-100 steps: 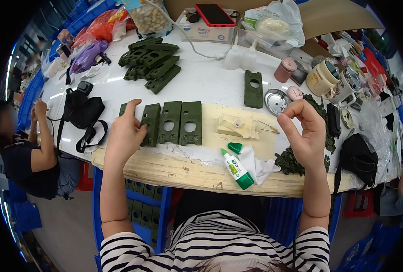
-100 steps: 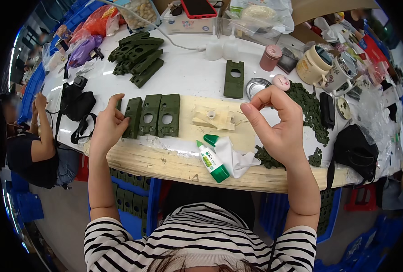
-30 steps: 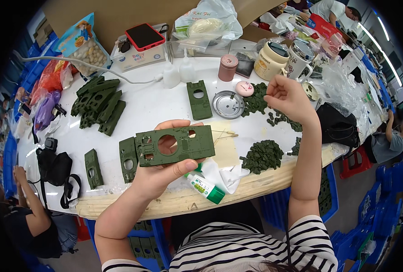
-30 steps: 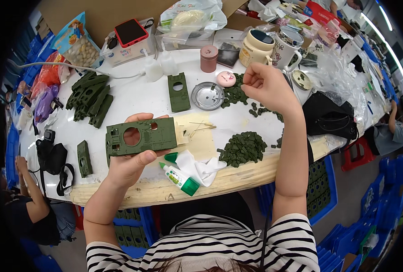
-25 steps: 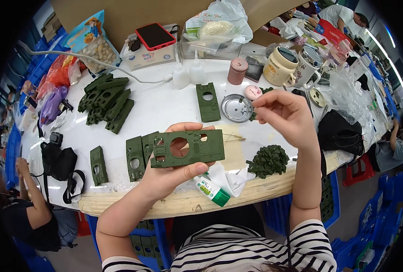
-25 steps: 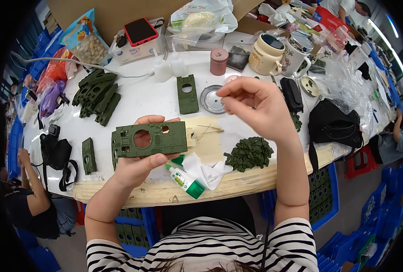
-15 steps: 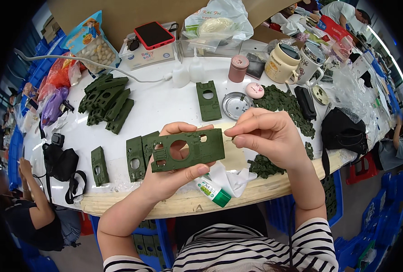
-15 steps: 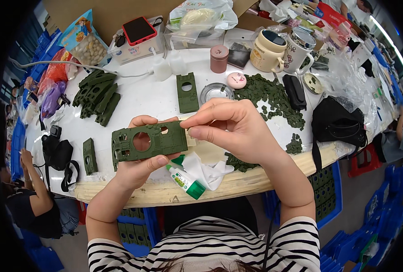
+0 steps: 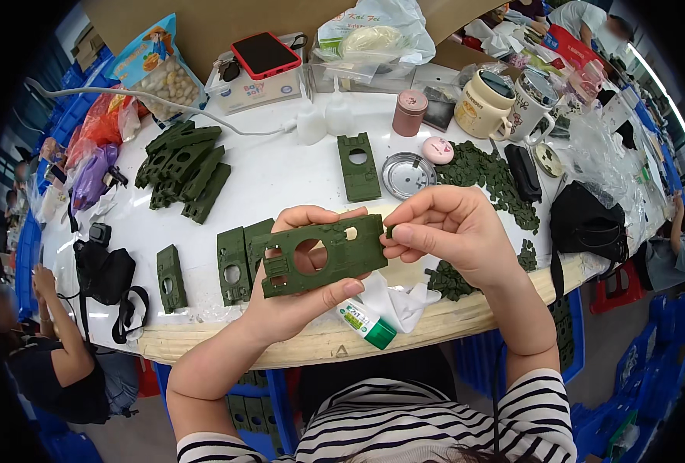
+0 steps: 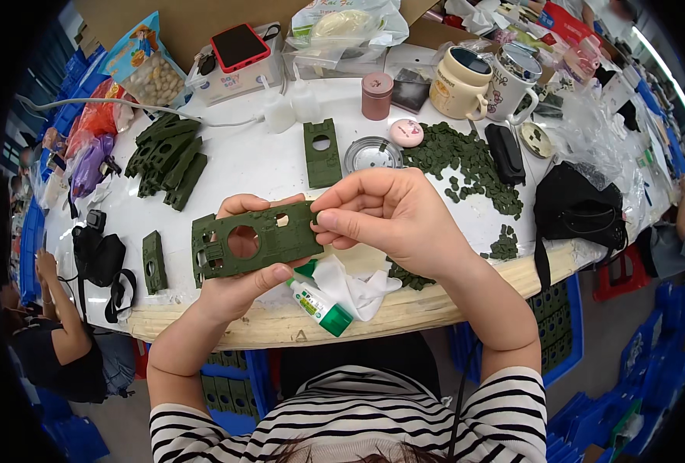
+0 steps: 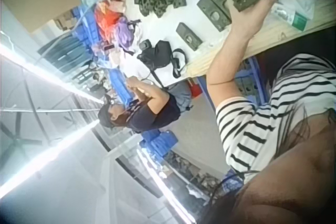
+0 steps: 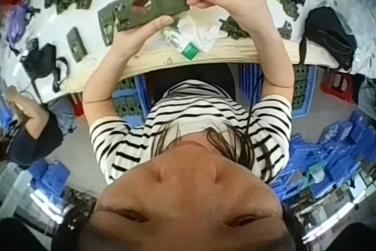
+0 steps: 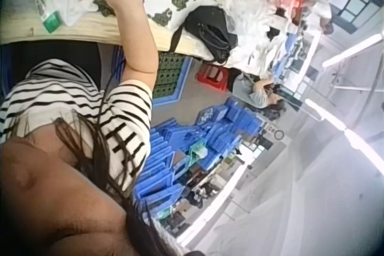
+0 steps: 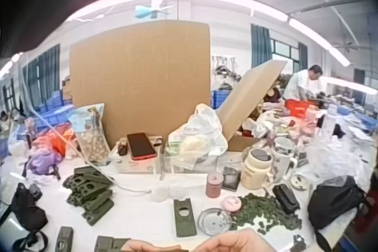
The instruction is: Assembling plastic toy tank parts by applying glue and attaching components.
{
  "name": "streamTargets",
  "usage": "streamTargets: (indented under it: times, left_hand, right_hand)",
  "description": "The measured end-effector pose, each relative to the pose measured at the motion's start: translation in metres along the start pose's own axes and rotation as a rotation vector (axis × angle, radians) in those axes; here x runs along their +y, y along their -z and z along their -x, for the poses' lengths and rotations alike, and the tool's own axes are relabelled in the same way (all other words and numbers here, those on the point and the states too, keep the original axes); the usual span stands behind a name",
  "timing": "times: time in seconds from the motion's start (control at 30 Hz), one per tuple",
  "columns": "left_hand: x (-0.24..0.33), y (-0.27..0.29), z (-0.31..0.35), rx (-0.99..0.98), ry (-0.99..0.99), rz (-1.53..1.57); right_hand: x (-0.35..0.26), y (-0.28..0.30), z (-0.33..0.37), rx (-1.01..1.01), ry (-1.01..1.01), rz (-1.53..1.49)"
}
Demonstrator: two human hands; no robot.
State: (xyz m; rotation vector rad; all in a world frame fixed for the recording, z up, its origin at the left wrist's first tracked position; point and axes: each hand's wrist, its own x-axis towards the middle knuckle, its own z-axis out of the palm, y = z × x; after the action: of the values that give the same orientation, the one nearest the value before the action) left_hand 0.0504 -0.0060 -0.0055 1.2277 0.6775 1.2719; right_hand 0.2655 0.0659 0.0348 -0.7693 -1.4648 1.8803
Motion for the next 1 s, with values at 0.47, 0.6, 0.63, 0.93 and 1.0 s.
streamTargets:
  times: [0.47, 0.6, 0.63, 0.93, 1.0]
  left_hand:
    - [-0.002, 0.000, 0.001, -0.009, -0.015, -0.043]
    - [-0.001, -0.001, 0.001, -0.013, -0.007, -0.032]
    - [-0.001, -0.001, 0.002, -0.011, -0.008, -0.034]
    - [-0.005, 0.001, 0.001, -0.050, -0.093, -0.139]
    - [-0.005, -0.001, 0.002, -0.052, -0.104, -0.153]
  right_hand:
    - [0.004, -0.005, 0.001, 0.034, 0.076, -0.002]
    - [0.001, -0.002, 0.004, -0.032, 0.063, -0.012]
    - [0.000, -0.001, 0.004, -0.063, 0.055, -0.023]
    - [0.004, -0.007, 0.005, 0.018, 0.169, 0.050]
    - [0.005, -0.006, 0.004, 0.010, 0.142, 0.030]
